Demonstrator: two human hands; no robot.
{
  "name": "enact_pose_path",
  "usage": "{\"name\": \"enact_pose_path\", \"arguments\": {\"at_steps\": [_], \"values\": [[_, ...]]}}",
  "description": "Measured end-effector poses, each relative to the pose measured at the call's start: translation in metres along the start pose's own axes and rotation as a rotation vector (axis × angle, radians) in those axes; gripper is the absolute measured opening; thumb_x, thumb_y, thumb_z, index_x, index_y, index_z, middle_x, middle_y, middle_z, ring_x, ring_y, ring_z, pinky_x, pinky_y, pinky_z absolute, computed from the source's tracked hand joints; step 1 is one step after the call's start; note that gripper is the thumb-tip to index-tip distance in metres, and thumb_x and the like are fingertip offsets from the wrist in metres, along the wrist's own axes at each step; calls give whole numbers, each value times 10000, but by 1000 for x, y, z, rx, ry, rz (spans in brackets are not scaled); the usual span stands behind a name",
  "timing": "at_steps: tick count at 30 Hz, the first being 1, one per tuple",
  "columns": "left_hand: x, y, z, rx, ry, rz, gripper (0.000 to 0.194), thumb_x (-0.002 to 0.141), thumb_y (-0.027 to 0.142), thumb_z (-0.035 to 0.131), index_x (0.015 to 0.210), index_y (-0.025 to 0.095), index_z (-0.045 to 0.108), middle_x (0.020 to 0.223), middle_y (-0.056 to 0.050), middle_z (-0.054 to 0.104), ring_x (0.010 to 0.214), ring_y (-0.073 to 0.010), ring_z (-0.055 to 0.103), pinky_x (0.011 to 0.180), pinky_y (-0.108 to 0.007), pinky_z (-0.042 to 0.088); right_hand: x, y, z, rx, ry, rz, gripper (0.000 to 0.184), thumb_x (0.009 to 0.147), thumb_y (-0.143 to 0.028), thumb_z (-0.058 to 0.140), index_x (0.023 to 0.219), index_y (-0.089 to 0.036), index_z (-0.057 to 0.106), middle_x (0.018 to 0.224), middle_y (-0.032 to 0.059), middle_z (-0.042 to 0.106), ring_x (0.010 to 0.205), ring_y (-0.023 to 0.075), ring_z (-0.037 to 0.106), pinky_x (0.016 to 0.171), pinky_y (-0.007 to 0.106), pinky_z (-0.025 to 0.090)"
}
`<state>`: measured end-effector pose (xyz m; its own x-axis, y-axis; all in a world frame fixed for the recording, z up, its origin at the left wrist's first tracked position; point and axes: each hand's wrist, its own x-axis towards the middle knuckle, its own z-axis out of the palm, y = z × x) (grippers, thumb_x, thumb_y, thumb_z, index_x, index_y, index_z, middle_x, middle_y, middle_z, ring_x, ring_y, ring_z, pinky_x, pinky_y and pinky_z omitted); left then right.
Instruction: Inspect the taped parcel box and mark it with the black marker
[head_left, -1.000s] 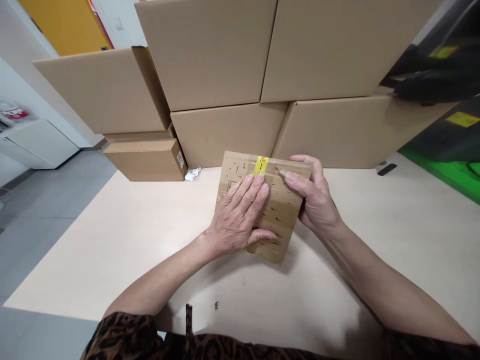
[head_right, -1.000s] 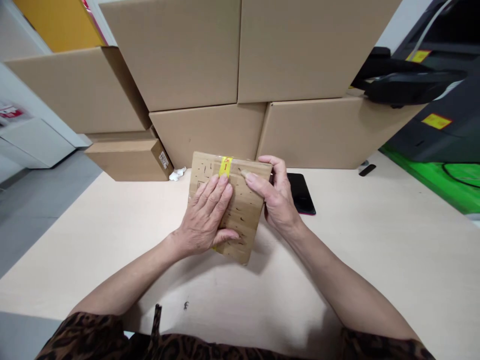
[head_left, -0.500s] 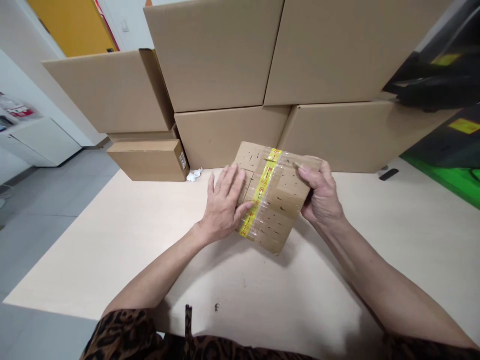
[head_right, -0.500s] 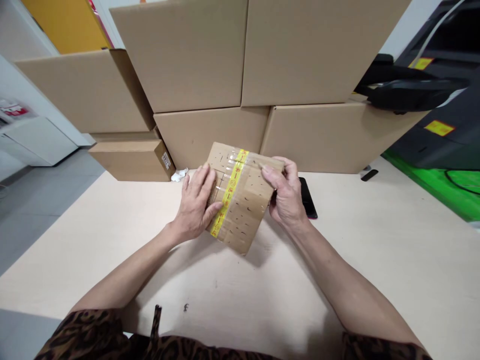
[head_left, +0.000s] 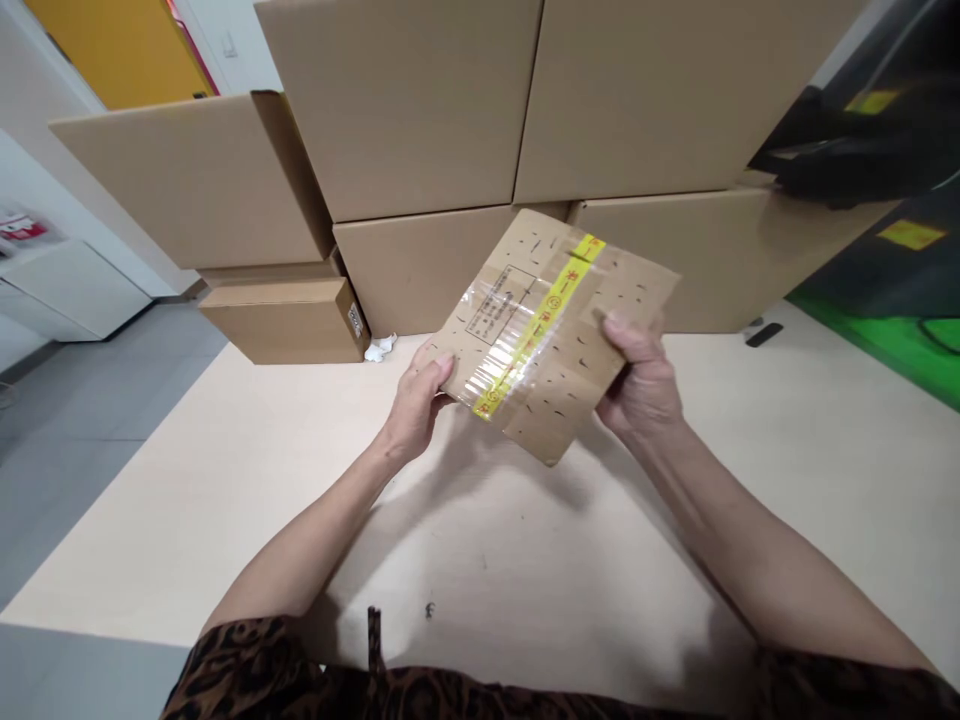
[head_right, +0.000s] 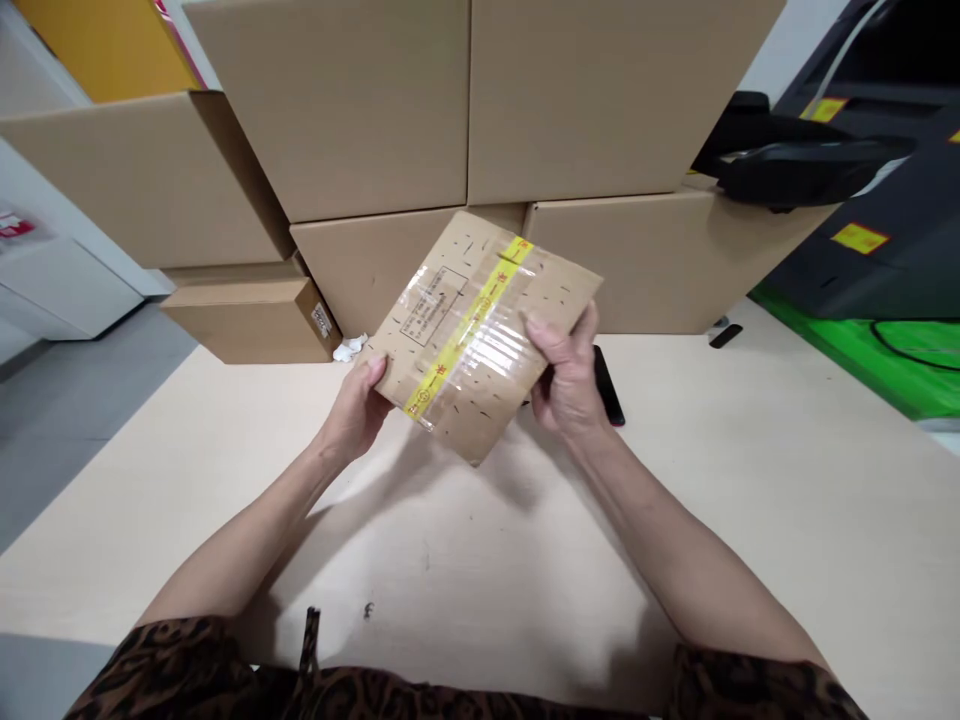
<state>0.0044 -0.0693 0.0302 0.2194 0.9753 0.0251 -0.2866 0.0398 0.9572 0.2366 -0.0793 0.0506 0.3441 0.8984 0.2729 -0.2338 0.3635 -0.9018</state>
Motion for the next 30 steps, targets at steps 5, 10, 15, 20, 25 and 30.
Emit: {"name": "enact_pose_path", "arguments": {"at_steps": [5,10,15,20,25,30], "values": [[0,11,3,-43,106,-34,678,753,725,795,1227,263,644,1245,-62,720,1033,-259,677,792,-360,598,-28,2,22,84,-52,142,953,622,-535,950,1438,-427,470,1568,20,586,1541,323,512,1224,589,510],[-1,10,5,-76,133,-101,640,784,732,749,1197,258,626,1106,-50,729,811,-203,648,767,-374,596,-31,1,19,7,-158,218,1050,658,-575,928,1542,-449,377,1576,46,574,1486,331,560,1166,573,551],[-2,21,-3,160,43,-4,684,813,663,811,1343,263,647,1406,-87,708,1275,-302,667,1103,-444,553,-16,-1,8,-16,-161,313,1048,571,-500,947,1492,-400,459,1344,43,699,1315,370,660,1088,587,579],[-1,45,-21,325,-112,179,1019,790,538,909,1642,308,400,1594,-132,593,1478,-389,580,1248,-568,478,-25,-9,12,-10,-347,393,994,603,-466,912,1502,-341,505,1379,68,719,1363,391,640,1204,597,468],[8,54,-45,431,99,321,1277,650,552,1007,1696,381,294,1748,-130,388,1601,-444,418,1279,-601,435,-40,-18,19,20,-580,510,1058,661,-434,880,1608,-314,423,1575,102,634,1473,413,571,1248,597,432],[7,62,-49,508,206,296,700,666,594,964,1226,232,751,1262,-109,745,1129,-275,715,975,-417,601,-42,-17,14,-52,-655,526,1081,692,-456,877,1649,-343,389,1720,73,495,1604,407,427,1312,598,353]]}}
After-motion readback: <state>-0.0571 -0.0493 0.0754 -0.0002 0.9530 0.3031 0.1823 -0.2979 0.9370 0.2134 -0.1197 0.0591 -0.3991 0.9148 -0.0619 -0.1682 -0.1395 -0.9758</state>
